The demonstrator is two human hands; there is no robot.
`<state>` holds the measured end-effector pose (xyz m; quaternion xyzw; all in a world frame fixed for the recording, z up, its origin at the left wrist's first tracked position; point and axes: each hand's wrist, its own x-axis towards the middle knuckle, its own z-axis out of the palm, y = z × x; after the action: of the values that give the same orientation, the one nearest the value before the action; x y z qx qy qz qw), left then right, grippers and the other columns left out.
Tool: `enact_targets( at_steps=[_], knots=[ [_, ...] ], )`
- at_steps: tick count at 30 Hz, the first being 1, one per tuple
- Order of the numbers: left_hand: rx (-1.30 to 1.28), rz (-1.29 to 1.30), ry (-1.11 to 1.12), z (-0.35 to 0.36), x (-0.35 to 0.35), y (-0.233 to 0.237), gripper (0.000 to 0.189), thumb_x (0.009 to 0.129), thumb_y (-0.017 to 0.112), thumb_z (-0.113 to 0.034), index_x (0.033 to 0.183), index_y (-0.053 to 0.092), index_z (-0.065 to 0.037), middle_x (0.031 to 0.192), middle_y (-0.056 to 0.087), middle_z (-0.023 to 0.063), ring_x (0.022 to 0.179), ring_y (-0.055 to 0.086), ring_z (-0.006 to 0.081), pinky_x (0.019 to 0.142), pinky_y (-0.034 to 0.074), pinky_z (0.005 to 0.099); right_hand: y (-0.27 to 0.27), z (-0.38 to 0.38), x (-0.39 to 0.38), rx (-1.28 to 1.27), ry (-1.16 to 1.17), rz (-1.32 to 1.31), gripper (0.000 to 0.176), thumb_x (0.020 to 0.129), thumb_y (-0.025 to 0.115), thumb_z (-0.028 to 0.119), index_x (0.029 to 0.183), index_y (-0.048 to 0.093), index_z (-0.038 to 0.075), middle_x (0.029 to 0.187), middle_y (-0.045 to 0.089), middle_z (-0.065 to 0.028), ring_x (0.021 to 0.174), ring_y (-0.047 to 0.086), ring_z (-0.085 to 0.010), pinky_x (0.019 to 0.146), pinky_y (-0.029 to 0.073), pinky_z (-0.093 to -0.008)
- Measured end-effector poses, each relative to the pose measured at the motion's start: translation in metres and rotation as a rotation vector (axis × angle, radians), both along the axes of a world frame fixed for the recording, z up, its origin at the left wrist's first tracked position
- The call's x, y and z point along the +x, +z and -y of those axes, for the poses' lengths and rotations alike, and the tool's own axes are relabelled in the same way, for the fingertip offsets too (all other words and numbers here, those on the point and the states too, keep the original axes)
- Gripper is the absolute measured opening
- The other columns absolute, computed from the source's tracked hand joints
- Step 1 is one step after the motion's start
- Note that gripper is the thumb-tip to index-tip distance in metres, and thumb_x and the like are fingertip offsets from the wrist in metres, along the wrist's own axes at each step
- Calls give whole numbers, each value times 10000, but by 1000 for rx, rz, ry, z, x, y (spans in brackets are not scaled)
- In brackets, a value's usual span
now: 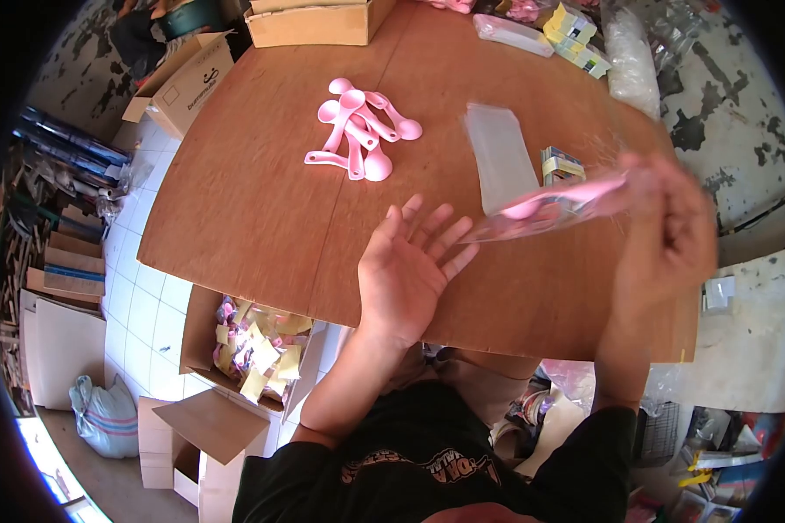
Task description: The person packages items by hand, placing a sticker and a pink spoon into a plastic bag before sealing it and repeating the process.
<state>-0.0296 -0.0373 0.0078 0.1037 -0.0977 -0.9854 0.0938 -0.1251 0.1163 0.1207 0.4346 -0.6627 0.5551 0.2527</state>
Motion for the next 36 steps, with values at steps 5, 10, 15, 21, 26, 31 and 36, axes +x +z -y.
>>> enact_targets(
  at_steps=[5,10,15,21,26,31,36],
  knots=[
    [-229,43,153,-2,8,1,498,898,523,-294,1318,367,-76,1278,438,154,1200,444,333,1045,332,524,16,32,-45,326,-191,-216,164,854,630,11,1015,662,8,817,688,-84,689,655,-114,582,501,-224],
    [-454,-45,323,7,11,10,514,908,532,-238,1365,356,-83,1306,429,96,1230,420,273,1041,315,455,22,37,-35,244,-133,-257,169,840,641,-1,1006,673,1,828,693,-95,731,663,-117,640,507,-223],
    [-1282,-135,565,17,-2,24,479,867,608,-87,1302,428,-1,1335,437,127,1256,400,256,1046,296,371,12,44,-1,323,-44,-88,181,850,636,-12,1028,667,-8,858,703,-66,705,631,-66,596,474,-189],
    [-1040,-164,285,3,-2,48,254,933,582,-120,1127,586,43,810,653,22,741,587,52,618,457,184,5,44,21,373,32,85,196,848,648,18,1044,655,16,801,686,-15,594,498,8,491,355,-168],
    [-1021,-84,196,5,4,46,214,972,513,-128,1058,626,33,735,640,16,645,536,15,539,426,183,13,35,18,325,46,-148,191,796,683,21,986,663,30,876,634,-59,626,510,-46,505,378,-196],
    [-1151,-97,111,4,9,50,199,957,510,-69,1074,626,43,764,647,9,631,529,10,516,428,180,15,24,28,579,34,-344,164,721,718,3,875,674,38,897,571,-78,653,555,-156,535,422,-229],
    [-1500,-22,139,-1,17,59,197,892,555,-34,1059,640,29,614,616,102,520,531,46,475,435,245,7,21,23,598,-50,-424,176,701,729,23,862,659,36,863,561,-49,637,554,-169,517,438,-270]
  ],
)
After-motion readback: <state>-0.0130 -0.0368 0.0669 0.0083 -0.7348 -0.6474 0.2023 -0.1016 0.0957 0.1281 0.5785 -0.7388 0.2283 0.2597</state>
